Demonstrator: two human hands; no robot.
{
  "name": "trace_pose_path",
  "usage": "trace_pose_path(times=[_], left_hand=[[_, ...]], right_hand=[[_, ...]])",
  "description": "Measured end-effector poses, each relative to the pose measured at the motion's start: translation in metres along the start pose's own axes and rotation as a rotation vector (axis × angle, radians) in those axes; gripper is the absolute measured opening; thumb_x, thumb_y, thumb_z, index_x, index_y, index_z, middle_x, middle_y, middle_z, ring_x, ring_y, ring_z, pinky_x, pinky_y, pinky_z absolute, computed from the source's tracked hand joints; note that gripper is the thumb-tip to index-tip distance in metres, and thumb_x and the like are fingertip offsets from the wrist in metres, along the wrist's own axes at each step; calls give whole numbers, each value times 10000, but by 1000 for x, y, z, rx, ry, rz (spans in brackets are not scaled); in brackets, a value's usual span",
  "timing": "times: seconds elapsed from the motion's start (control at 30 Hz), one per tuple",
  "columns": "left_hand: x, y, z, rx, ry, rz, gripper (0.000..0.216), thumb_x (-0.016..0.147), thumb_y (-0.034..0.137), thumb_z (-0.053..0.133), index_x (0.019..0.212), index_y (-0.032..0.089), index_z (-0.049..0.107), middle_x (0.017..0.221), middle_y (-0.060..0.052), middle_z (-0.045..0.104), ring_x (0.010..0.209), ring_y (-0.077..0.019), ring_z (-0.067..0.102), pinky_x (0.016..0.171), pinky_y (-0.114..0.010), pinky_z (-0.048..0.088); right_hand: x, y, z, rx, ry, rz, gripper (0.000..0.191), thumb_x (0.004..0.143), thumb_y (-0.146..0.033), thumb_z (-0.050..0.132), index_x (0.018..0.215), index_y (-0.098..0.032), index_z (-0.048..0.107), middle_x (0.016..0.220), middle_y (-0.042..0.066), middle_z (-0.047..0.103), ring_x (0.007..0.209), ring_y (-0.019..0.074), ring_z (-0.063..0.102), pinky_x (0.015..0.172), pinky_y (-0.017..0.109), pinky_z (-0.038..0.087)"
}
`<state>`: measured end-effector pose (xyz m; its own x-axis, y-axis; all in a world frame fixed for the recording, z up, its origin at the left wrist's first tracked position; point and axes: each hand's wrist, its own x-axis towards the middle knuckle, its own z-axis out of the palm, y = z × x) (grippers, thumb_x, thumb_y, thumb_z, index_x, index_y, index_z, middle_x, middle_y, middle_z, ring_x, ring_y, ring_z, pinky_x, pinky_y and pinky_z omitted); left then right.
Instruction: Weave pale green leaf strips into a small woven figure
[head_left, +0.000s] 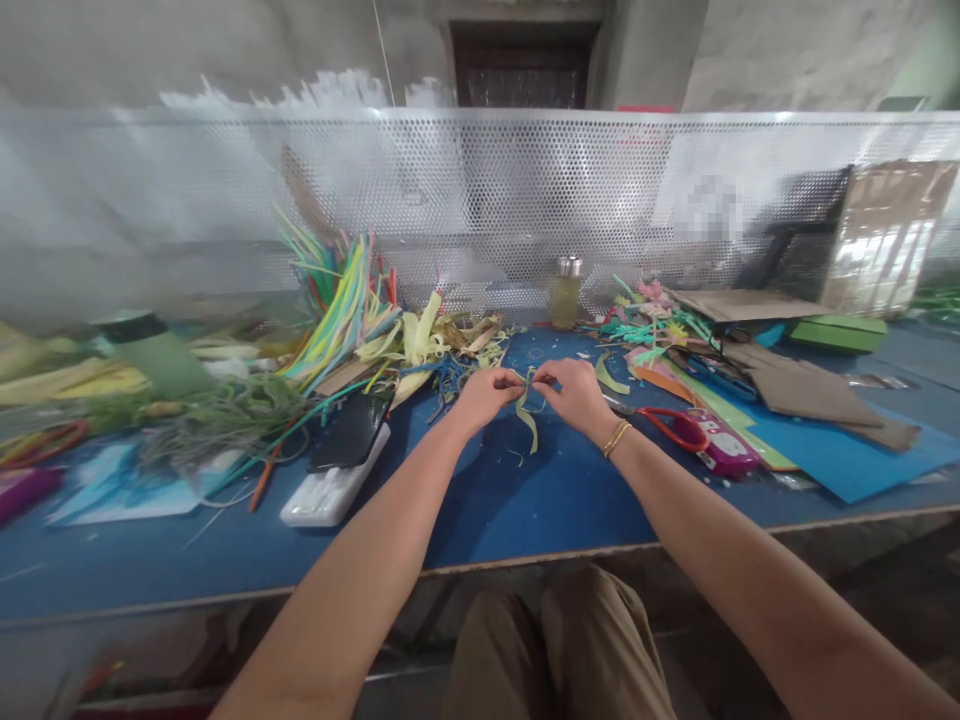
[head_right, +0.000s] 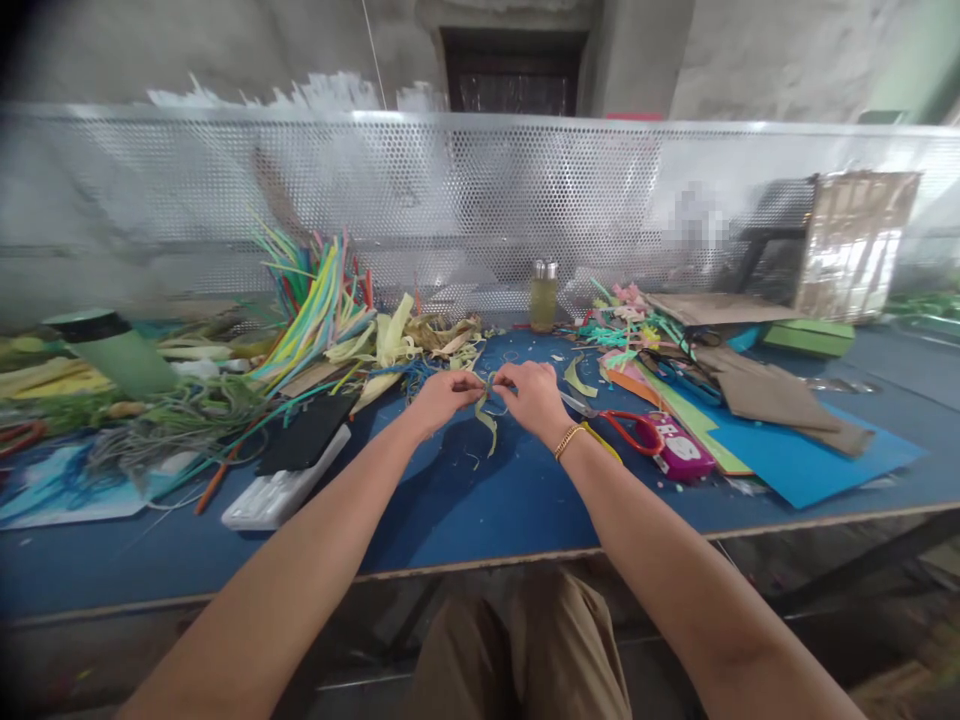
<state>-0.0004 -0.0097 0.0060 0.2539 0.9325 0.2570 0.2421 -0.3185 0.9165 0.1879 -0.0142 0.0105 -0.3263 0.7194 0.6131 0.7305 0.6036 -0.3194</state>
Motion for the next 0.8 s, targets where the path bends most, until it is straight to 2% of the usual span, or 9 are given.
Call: trace_pose_path(times=[0.17,0.43,0.67,0.8], left_hand=[[-2,2,2,-75,-19,-39,154,695,220,678,829,146,669,641,11,613,479,-71,437,518,-232,361],[-2,4,2,56,-38,16,204,745,351,686,714,150,680,638,-10,628,556,-104,517,580,-249,395],[-1,3,2,63,-89,90,167,756,304,649,682,154,641,584,14,567,565,-107,501,591,-246,399],[0,6,1,162,-34,112,158,745,299,649,674,158,655,567,22,559,561,-111,497,589,-247,389]], right_hand=[[0,1,0,-23,-7,-17,98,868,-295,607,839,-240,683,824,17,715,838,204,591,843,356,321],[-1,3,0,-29,-31,-32,95,835,-280,608,826,-235,690,820,18,709,838,204,595,828,348,337],[0,3,1,1,-3,3,85,818,-285,620,832,-226,680,794,15,702,814,196,604,824,342,343],[1,0,-1,-18,-3,5,105,843,-289,594,821,-233,679,791,12,704,811,198,595,819,349,326]])
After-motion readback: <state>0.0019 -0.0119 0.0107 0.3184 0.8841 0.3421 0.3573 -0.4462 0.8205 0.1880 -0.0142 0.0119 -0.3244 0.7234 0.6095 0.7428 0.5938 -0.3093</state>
